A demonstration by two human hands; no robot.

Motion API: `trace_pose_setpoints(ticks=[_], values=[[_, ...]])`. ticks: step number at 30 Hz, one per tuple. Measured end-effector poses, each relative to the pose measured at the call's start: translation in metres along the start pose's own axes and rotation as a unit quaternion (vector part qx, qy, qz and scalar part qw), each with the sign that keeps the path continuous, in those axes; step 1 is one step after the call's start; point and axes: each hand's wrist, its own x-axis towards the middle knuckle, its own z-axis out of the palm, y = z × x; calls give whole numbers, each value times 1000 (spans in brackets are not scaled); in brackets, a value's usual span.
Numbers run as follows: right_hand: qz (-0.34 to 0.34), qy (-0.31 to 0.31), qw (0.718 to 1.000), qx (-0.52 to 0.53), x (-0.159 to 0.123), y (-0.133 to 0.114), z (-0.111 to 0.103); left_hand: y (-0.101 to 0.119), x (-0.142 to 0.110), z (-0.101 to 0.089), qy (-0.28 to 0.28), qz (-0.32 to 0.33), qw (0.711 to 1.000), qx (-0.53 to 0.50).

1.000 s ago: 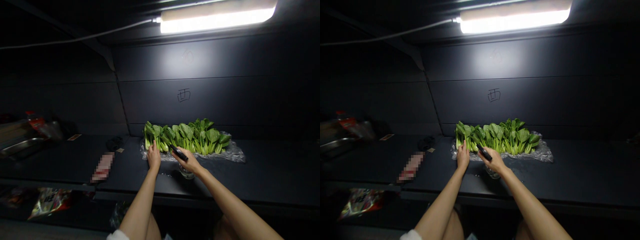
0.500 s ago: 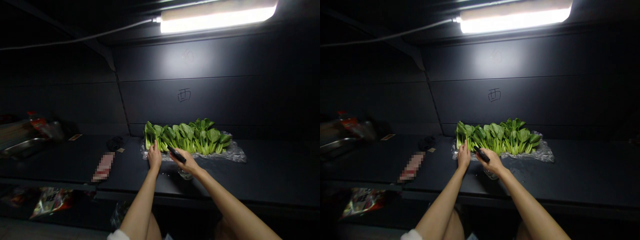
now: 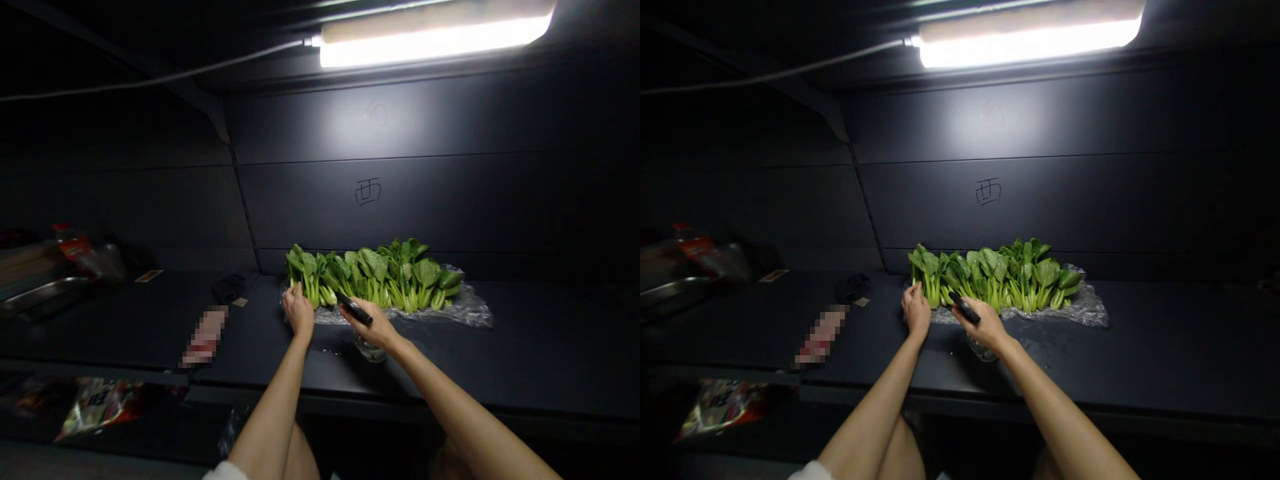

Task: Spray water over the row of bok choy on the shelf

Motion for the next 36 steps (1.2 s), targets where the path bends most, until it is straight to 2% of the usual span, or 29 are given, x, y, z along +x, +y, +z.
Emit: trace_pose_setpoints(ticks=[2, 7, 10, 16, 19, 23, 26, 29, 31, 34, 36], values=[[4, 2, 1000, 6, 0, 2, 0, -2, 12, -2, 0, -54, 998, 21], [12, 3, 1000, 19, 0, 3, 0, -3, 31, -11, -125, -121, 978, 116], [10, 1, 1000, 29, 0, 2, -1, -4, 33, -15, -163, -142, 967, 132], [3, 11, 999, 41, -2, 5, -4, -7, 26, -18, -69, -144, 981, 112], [14, 21, 999, 47, -3, 8, -5, -10, 20, -18, -61, -122, 983, 124], [21, 29, 998, 44, -4, 10, -6, -15, 13, -15, -41, -51, 987, 147], [18, 32, 998, 43, -4, 10, -7, -22, 13, -12, -66, -11, 992, 105], [20, 36, 998, 46, -4, 10, -7, -30, 18, -11, -84, -1, 996, 39], [20, 37, 998, 48, -4, 11, -7, -33, 22, -12, -63, 7, 998, 16], [19, 39, 998, 48, -4, 12, -6, -34, 21, -17, -3, 29, 999, 25], [19, 43, 998, 46, -5, 12, -6, -33, 17, -20, 0, 51, 997, 56]])
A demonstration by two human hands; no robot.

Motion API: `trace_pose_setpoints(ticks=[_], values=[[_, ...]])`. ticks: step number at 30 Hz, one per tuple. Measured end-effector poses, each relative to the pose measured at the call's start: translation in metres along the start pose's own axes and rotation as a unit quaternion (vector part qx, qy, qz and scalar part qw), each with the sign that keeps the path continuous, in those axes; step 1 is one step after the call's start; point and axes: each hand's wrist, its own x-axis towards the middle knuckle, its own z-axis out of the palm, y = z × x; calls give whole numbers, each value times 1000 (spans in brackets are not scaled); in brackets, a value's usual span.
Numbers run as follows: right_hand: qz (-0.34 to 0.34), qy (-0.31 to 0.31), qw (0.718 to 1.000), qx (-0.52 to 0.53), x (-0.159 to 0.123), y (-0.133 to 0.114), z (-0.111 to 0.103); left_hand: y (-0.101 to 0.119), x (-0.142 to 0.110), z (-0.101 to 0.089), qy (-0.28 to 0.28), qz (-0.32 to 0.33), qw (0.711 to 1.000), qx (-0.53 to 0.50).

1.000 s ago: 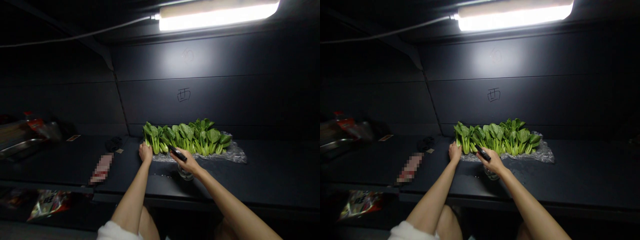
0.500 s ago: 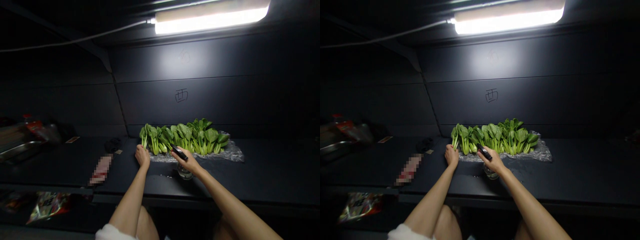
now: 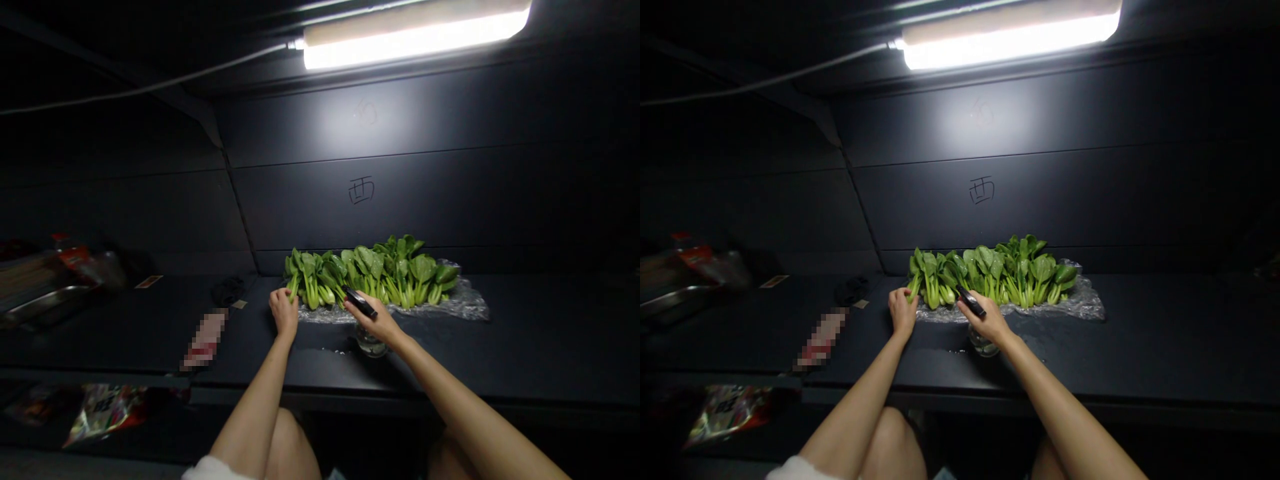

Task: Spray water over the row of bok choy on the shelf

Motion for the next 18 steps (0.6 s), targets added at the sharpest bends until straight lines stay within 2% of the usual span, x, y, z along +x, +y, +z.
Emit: trace_pose_setpoints(ticks=[4, 10, 13, 16, 18], values=[[-8, 3, 1000, -8, -1, -1, -1, 5, -7, -3, -51, 41, 996, 61], [-11, -10, 1000, -15, -2, -5, -3, 8, -6, -9, -11, 62, 996, 67], [-5, -10, 1000, -11, -2, -6, -4, 8, -7, -7, -37, 82, 994, 55], [-3, -13, 1000, -6, -2, -7, -4, 5, -7, 0, -85, 70, 994, 25], [-3, -16, 1000, -5, -2, -6, -4, 2, -6, 5, -87, 43, 995, -4]])
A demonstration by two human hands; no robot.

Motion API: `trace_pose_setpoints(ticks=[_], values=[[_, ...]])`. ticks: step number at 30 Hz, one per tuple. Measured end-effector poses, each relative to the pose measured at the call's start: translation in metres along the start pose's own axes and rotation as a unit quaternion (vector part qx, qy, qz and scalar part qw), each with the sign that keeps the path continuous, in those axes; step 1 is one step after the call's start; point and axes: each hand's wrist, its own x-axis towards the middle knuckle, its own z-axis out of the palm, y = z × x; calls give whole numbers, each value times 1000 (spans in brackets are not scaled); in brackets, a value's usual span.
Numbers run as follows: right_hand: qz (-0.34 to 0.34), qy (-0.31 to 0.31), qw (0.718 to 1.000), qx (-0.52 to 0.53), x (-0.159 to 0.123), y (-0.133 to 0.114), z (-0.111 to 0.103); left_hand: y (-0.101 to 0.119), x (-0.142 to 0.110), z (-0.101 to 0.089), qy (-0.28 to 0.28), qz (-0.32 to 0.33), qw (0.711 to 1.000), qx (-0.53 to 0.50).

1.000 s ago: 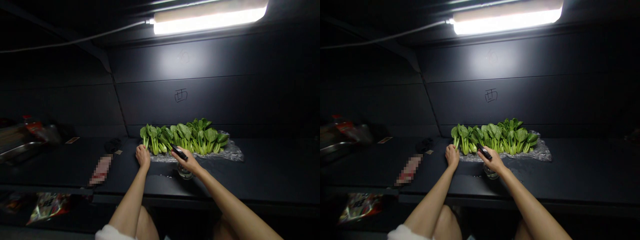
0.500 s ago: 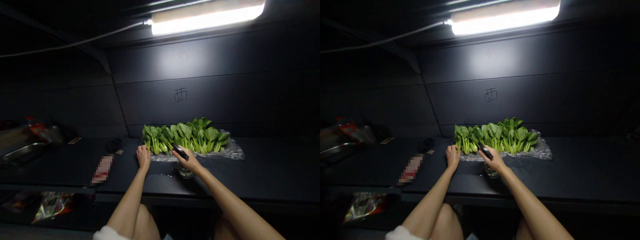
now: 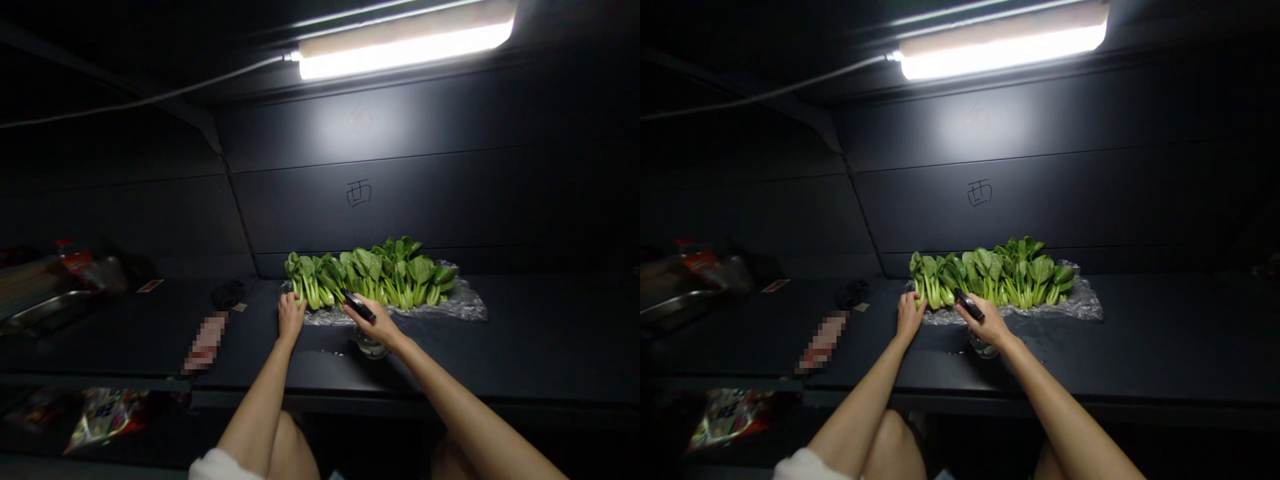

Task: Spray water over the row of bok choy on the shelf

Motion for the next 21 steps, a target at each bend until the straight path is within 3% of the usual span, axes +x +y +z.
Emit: trace_pose_setpoints(ticks=[4, 9, 14, 21], values=[[-4, -3, 1000, 0, 0, 1, 0, -5, 5, 4, 8, -59, 997, -57], [-14, -19, 1000, -8, -1, 0, 0, -4, 7, 3, -40, -102, 992, -66], [-25, -19, 999, -21, 1, 3, 2, -5, 3, 0, 28, -118, 992, -24], [-30, -37, 998, -30, 1, 1, 1, -10, 6, 5, 38, -100, 991, -76]])
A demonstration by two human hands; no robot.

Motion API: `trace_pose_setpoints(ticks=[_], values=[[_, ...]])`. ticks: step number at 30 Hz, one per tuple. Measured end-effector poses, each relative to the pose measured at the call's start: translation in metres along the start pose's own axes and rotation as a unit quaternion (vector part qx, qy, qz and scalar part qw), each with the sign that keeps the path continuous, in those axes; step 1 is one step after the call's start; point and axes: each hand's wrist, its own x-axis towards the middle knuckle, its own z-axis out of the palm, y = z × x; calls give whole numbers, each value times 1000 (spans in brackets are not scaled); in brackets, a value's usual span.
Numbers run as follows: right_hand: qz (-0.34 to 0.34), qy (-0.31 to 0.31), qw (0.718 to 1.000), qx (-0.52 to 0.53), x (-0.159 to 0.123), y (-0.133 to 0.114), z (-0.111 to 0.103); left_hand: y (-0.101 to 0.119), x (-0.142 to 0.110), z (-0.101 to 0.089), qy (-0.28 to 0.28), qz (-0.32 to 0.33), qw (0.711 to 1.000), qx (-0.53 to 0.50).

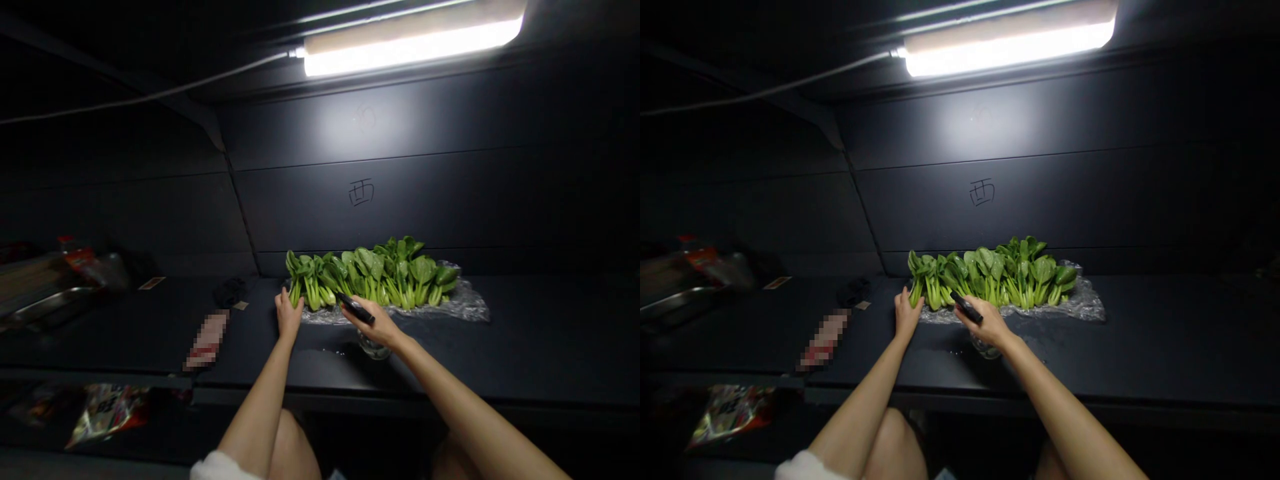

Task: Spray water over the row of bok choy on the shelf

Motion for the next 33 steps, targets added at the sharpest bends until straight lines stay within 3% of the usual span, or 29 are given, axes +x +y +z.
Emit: trace_pose_setpoints(ticks=[7, 13, 22, 33], values=[[4, 8, 1000, -10, 1, 3, 1, -4, 2, 4, -9, 2, 1000, -6], [11, 16, 1000, -6, 2, 5, 2, -2, 4, 3, 22, 0, 1000, -19], [17, -8, 999, -42, 9, 0, 4, 22, -1, -6, -113, -14, 993, 38], [0, -12, 999, -50, 19, -4, 19, 18, -5, 0, -98, 37, 991, 77]])
